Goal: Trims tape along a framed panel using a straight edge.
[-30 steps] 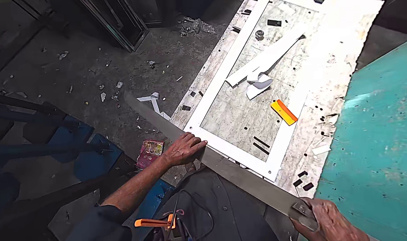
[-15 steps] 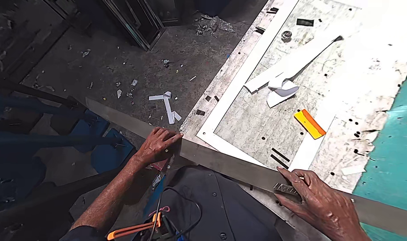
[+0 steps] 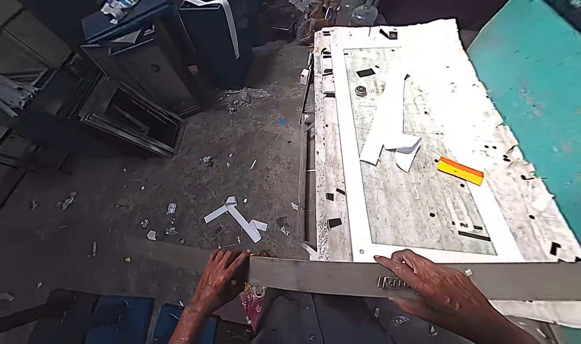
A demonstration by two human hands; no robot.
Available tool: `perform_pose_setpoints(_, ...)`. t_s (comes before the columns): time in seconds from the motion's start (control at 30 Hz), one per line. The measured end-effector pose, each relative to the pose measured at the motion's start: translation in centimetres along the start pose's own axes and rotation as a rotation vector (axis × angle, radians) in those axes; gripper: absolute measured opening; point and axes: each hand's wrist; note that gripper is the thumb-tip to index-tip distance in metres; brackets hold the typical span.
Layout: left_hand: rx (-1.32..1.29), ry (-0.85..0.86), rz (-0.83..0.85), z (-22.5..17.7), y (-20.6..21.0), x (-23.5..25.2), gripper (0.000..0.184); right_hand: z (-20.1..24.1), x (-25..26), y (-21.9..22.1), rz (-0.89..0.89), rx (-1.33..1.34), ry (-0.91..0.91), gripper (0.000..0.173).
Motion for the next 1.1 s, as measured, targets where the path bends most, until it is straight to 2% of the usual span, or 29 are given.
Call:
perform_pose_setpoints(0.1, -0.05, 0.073, 0.083, 4.3, -1.5, 1.1, 0.076, 3.6, 0.8, 0.1, -0.004, -0.029, 0.083, 0.065)
perform_pose_setpoints(0.2, -0.076, 0.156, 0.143, 7.0, -2.3, 3.8, 0.078, 6.4, 0.9, -0.5, -0.004, -0.044, 0.187, 0.069)
perform_pose_setpoints(0.43, -0.147, 0.451, 0.251, 10.4, -2.2, 16.8, 0.075, 11.0, 1.3, -2.2, 0.12, 0.012, 0.556, 0.076)
perform_pose_setpoints(0.57, -0.171, 0.621, 0.33, 11.4, -0.6, 24.8, 0.072, 12.2, 1.4, -1.0, 0.083, -0.006, 0.682, 0.079)
perform_pose_setpoints(0.67, -0.171, 0.718, 0.379, 11.8, 0.8, 31.2, 0.072, 11.8, 3.0, 0.4, 0.008, -0.019, 0.713, 0.079)
perform_pose_setpoints(0.8, -0.153, 0.812, 0.426, 11.9, 3.2, 39.8, 0.072, 9.3, 5.5, 3.0, -0.099, -0.047, 0.747, 0.079)
perform_pose_setpoints(1.0, -0.135, 0.93, 0.602, 10.9, 7.0, 51.6, 0.076, 6.2, 9.1, 5.0, -0.137, -0.082, 0.887, 0.08)
perform_pose_setpoints(1.1, -0.161, 1.023, 0.632, 10.2, 9.9, 56.3, 0.078, 5.3, 10.3, 6.0, -0.181, -0.159, 0.95, 0.087)
Point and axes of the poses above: each hand's wrist, its own x-axis towards the middle knuckle, its own y-axis out of the palm, z = x × y, and after that the axes turned 13 degrees about -z, right-handed
